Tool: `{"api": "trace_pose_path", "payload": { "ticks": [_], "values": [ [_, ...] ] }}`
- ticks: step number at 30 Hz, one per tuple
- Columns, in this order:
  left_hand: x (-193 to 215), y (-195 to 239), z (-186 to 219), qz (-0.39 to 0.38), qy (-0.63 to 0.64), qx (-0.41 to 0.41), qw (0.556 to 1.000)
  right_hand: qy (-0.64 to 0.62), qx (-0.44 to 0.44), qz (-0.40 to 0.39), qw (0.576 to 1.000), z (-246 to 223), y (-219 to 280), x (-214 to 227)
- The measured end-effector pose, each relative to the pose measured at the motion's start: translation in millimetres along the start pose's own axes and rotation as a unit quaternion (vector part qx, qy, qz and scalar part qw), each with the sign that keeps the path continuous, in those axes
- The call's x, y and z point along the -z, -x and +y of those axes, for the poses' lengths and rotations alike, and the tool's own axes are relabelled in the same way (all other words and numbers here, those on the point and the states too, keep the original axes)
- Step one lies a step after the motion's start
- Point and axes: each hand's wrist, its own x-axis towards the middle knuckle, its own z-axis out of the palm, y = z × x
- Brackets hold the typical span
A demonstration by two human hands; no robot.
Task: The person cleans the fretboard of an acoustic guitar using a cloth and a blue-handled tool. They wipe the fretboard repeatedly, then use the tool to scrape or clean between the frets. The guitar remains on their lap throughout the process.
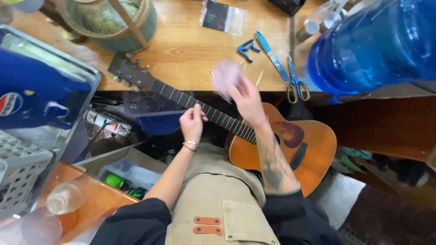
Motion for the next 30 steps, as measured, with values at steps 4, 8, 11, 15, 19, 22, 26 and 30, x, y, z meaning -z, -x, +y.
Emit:
{"api": "trace_pose_path", "payload": {
  "ticks": [4,8,11,15,19,22,26,30],
  "values": [
    [6.4,0.4,-12.0,0.031,0.022,0.023,0.999,-0.016,-0.011,-0.071,0.997,23.5,-52.3,5.7],
    [13.7,-6.1,-38.9,0.032,0.037,0.070,0.996,0.179,0.013,0.082,0.980,109.1,-70.9,65.3],
    [21.0,-3.5,-24.9,0.015,0.028,0.107,0.994,0.411,-0.016,0.228,0.883,190.0,-70.9,138.6],
    [22.7,-8.4,-46.5,-0.010,0.047,0.114,0.992,0.385,-0.018,0.240,0.891,223.7,-57.3,166.1],
    [25.3,-13.6,-58.0,-0.040,0.053,0.116,0.991,0.404,0.076,0.176,0.894,226.7,-71.0,152.3],
    [28.9,-18.2,-61.9,-0.051,0.043,0.109,0.992,0.424,0.080,0.160,0.888,232.0,-91.0,144.5],
    [36.7,-20.0,-54.7,-0.062,0.028,0.106,0.992,0.478,0.060,0.149,0.864,235.5,-113.5,137.8],
    [36.6,-22.7,-63.1,-0.067,0.014,0.115,0.991,0.523,0.082,0.111,0.841,266.0,-126.1,142.5]
  ]
}}
